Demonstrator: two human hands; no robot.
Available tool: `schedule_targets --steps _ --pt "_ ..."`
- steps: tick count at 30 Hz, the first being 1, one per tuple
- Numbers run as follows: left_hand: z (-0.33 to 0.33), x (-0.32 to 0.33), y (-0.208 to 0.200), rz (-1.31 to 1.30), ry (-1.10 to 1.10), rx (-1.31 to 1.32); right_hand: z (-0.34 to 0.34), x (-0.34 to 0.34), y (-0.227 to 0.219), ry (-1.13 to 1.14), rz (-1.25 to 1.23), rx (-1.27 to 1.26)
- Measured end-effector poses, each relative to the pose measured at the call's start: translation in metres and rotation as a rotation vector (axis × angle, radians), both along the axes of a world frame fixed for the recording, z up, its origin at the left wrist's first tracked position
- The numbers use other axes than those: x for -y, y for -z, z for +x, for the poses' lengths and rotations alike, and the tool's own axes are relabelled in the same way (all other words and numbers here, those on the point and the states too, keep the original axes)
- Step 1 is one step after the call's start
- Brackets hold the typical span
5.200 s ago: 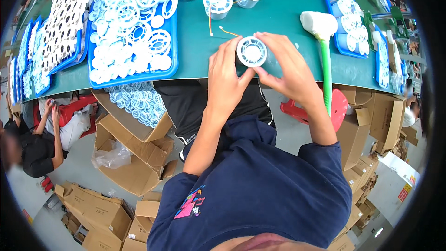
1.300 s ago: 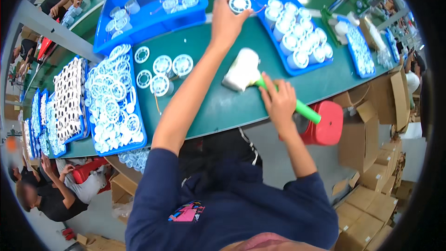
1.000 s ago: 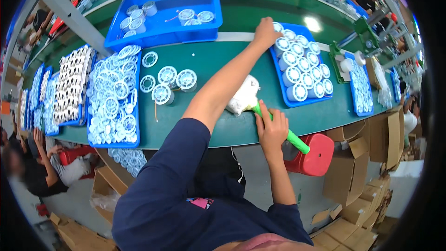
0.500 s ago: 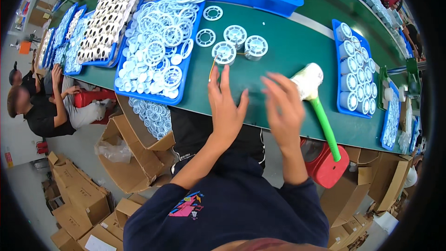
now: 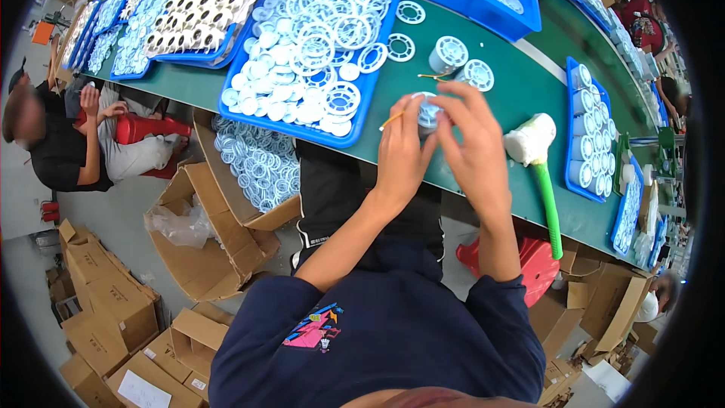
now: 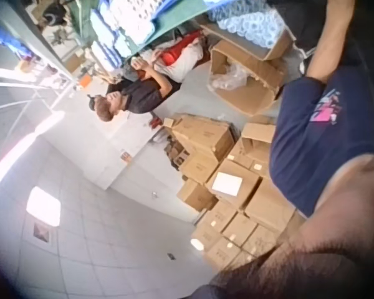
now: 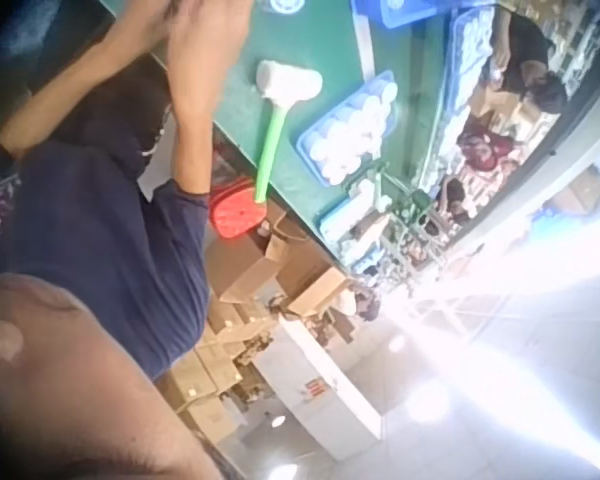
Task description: Assembling plastic housings and wiring for electronic components at a factory station.
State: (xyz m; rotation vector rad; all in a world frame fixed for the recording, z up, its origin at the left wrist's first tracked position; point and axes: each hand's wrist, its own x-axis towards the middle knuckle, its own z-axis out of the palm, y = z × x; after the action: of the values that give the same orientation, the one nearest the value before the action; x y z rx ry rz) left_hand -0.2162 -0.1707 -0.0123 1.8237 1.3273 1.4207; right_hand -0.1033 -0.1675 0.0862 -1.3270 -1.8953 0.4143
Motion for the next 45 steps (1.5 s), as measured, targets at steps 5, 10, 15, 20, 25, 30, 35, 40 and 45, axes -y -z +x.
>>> schedule_targets --steps 5,10,15,20,25,30,35,40,45 --pt "-0.027 0.018 0.001 -0.041 0.275 -0.111 -0.048 -0.078 0.021 -0.289 0.211 0.372" --pt "-0.006 0.038 0.01 -0.018 -0.052 -0.138 -0.074 -0.123 0.062 -0.304 0.318 0.708" --pt "0.008 0.04 0.017 0.056 -0.112 -0.167 -0.077 -0.138 0.062 -0.348 0.449 0.68" --pt "-0.001 0.038 0.02 0.063 -0.095 -0.095 -0.024 -0.084 0.012 -0.171 0.255 0.003" --pt "-0.001 0.039 0.008 -0.037 -0.116 -0.031 0.021 0.001 0.022 -0.041 -0.384 -0.207" --pt "-0.002 0.031 0.006 -0.036 -0.081 -0.067 0.008 0.01 0.023 0.041 -0.303 -0.104" --pt "-0.011 0.023 -0.008 -0.088 -0.024 -0.066 0.001 -0.032 0.013 -0.081 -0.018 0.116" --pt "-0.017 0.021 -0.008 -0.17 0.043 -0.049 -0.022 -0.104 0.03 -0.31 0.064 0.634" --pt "-0.02 0.023 -0.004 -0.187 0.051 -0.006 -0.011 -0.096 0.037 -0.338 0.013 0.504"
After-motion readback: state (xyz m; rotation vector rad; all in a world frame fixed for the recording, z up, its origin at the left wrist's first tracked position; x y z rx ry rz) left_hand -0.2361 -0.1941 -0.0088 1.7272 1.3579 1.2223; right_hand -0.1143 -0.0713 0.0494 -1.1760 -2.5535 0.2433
